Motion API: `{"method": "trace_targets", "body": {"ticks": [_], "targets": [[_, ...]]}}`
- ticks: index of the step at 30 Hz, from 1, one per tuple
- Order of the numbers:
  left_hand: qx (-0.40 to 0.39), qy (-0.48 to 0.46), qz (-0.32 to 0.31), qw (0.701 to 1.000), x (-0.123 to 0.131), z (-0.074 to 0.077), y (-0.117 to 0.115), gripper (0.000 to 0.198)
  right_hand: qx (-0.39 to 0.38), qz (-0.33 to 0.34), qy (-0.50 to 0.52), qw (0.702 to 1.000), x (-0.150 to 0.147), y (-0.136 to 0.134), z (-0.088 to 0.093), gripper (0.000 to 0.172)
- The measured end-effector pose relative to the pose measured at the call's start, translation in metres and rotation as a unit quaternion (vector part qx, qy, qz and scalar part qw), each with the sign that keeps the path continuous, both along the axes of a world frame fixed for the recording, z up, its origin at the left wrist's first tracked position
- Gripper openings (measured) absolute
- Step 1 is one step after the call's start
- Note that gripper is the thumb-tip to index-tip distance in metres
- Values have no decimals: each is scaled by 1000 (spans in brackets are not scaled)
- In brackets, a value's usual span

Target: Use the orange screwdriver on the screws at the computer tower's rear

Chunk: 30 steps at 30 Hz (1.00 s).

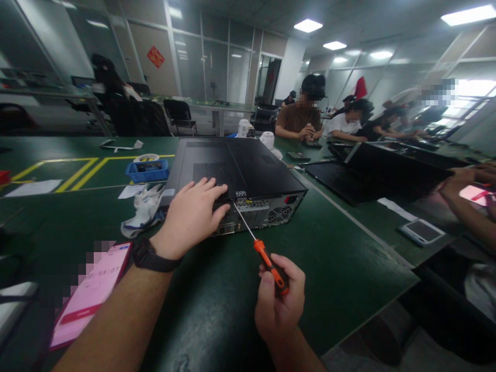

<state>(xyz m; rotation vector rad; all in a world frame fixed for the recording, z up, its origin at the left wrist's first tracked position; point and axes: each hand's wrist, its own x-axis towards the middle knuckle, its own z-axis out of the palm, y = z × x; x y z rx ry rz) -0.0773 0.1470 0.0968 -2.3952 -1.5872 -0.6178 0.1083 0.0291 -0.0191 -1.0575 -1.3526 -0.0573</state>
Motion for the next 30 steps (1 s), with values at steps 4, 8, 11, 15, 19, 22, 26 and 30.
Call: {"method": "trace_targets", "body": {"ticks": [4, 8, 11, 15, 19, 22, 26, 30], "targets": [[2, 7, -3, 1000, -1, -2, 1, 46, -8, -24, 0, 1000, 0, 2, -4, 27], [-2, 6, 0, 1000, -1, -1, 0, 46, -23, -19, 15, 999, -1, 2, -5, 25], [-4, 8, 3, 1000, 0, 0, -1, 46, -26, -1, 34, 999, -1, 1, -5, 25], [-3, 8, -2, 1000, 0, 1, 0, 45, -12, 4, 12, 1000, 0, 1, -4, 32], [-2, 14, 1, 1000, -2, 0, 1, 46, 25, 0, -14, 1000, -1, 2, 0, 32], [-3, 15, -1, 1000, -2, 0, 1, 46, 29, -24, -32, 999, -1, 2, 1, 30], [-8, 6, -1, 1000, -2, -1, 1, 46, -14, -44, -28, 999, 0, 0, -4, 25], [-6, 10, 2, 1000, -2, -1, 1, 47, -15, -4, -1, 1000, 1, 0, -4, 28]]}}
